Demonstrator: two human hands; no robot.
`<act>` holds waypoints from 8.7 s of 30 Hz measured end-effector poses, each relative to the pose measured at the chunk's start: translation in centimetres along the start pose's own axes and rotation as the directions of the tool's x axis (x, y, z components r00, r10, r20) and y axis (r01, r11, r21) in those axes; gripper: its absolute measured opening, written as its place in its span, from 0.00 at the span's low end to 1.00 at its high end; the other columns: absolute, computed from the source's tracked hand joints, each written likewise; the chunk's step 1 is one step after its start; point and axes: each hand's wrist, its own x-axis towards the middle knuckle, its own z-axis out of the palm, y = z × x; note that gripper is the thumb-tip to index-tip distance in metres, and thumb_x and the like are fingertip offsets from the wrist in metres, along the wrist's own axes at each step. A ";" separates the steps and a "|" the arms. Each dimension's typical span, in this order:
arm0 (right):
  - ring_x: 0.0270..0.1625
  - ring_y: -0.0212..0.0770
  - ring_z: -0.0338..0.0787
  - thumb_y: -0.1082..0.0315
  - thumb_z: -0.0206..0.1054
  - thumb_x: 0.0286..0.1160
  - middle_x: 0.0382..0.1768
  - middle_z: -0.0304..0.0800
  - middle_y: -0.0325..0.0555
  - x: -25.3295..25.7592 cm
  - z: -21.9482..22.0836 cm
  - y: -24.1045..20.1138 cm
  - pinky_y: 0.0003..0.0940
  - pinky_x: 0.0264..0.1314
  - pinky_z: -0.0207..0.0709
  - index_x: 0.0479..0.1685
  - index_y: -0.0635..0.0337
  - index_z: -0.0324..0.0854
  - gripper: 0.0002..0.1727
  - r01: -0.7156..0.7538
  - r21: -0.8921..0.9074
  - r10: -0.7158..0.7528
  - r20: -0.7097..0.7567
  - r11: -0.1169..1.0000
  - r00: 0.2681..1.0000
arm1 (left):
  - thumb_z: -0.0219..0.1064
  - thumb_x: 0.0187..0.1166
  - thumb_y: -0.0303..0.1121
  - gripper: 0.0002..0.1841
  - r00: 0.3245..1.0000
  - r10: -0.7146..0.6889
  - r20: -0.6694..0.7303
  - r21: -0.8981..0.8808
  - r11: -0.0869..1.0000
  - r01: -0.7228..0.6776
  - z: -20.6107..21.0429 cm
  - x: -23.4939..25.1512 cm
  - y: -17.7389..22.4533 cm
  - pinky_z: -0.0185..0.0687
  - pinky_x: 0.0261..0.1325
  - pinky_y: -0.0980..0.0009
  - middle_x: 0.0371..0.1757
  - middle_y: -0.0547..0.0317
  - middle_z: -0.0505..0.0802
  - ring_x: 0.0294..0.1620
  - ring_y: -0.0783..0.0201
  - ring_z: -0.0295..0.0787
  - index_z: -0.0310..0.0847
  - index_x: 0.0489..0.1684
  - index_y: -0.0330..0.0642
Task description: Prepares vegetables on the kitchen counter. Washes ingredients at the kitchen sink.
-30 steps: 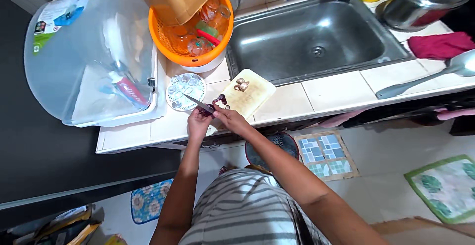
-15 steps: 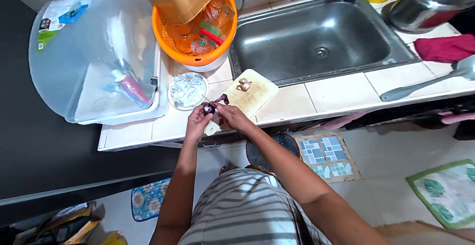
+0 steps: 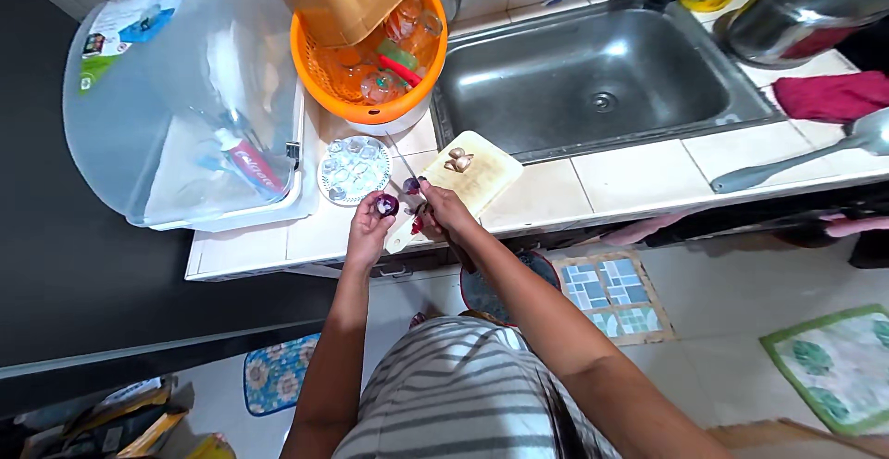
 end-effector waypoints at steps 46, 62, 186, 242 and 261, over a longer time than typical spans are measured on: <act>0.09 0.24 0.67 0.39 0.32 0.93 0.16 0.71 0.30 -1.2 -4.9 -0.5 0.18 0.11 0.67 0.64 0.54 0.74 0.33 -0.264 0.188 0.194 0.323 0.946 0.926 | 0.34 0.93 0.42 0.23 0.909 -0.356 -0.218 -0.649 0.748 0.138 -0.9 -1.5 1.9 0.90 0.40 0.75 0.41 0.53 0.95 0.37 0.65 0.95 0.77 0.47 0.44; 0.35 0.48 0.84 0.58 0.73 0.79 0.49 0.88 0.65 -3.5 -5.3 -0.7 0.46 0.41 0.80 0.92 0.60 0.55 0.43 0.063 -0.408 -0.151 -0.188 0.911 0.971 | 0.33 0.91 0.31 0.20 0.965 -0.249 -0.080 -0.530 0.831 0.171 0.5 -1.3 5.4 0.90 0.44 0.76 0.43 0.55 0.95 0.39 0.67 0.94 0.75 0.50 0.37; 0.53 0.56 0.89 0.57 0.51 0.95 0.64 0.85 0.66 14.3 -51.5 -14.7 0.51 0.61 0.79 0.83 0.56 0.73 0.24 -0.358 -0.420 0.137 -0.470 0.834 0.872 | 0.55 0.92 0.35 0.13 0.756 -0.654 0.032 0.231 0.741 0.631 49.0 40.9 -10.8 0.80 0.33 0.76 0.32 0.57 0.81 0.26 0.69 0.78 0.77 0.59 0.32; 0.30 0.41 0.84 0.60 0.44 0.98 0.43 0.84 0.56 9.1 -40.8 -12.9 0.36 0.38 0.82 0.83 0.58 0.67 0.23 -0.326 -0.389 0.245 -0.244 0.862 0.938 | 0.68 0.82 0.27 0.22 0.625 -0.725 0.288 0.951 0.292 -0.100 32.9 32.5 -3.2 0.72 0.77 0.52 0.69 0.34 0.84 0.70 0.44 0.82 0.76 0.73 0.30; 0.38 0.52 0.89 0.65 0.45 0.97 0.43 0.87 0.65 2.2 -27.4 -6.6 0.49 0.51 0.83 0.80 0.66 0.66 0.22 -0.154 -0.545 0.106 -0.119 0.824 0.987 | 0.76 0.76 0.30 0.22 0.923 -0.361 0.131 0.928 0.373 0.014 19.2 15.7 6.0 0.78 0.70 0.45 0.64 0.37 0.89 0.65 0.43 0.86 0.84 0.68 0.35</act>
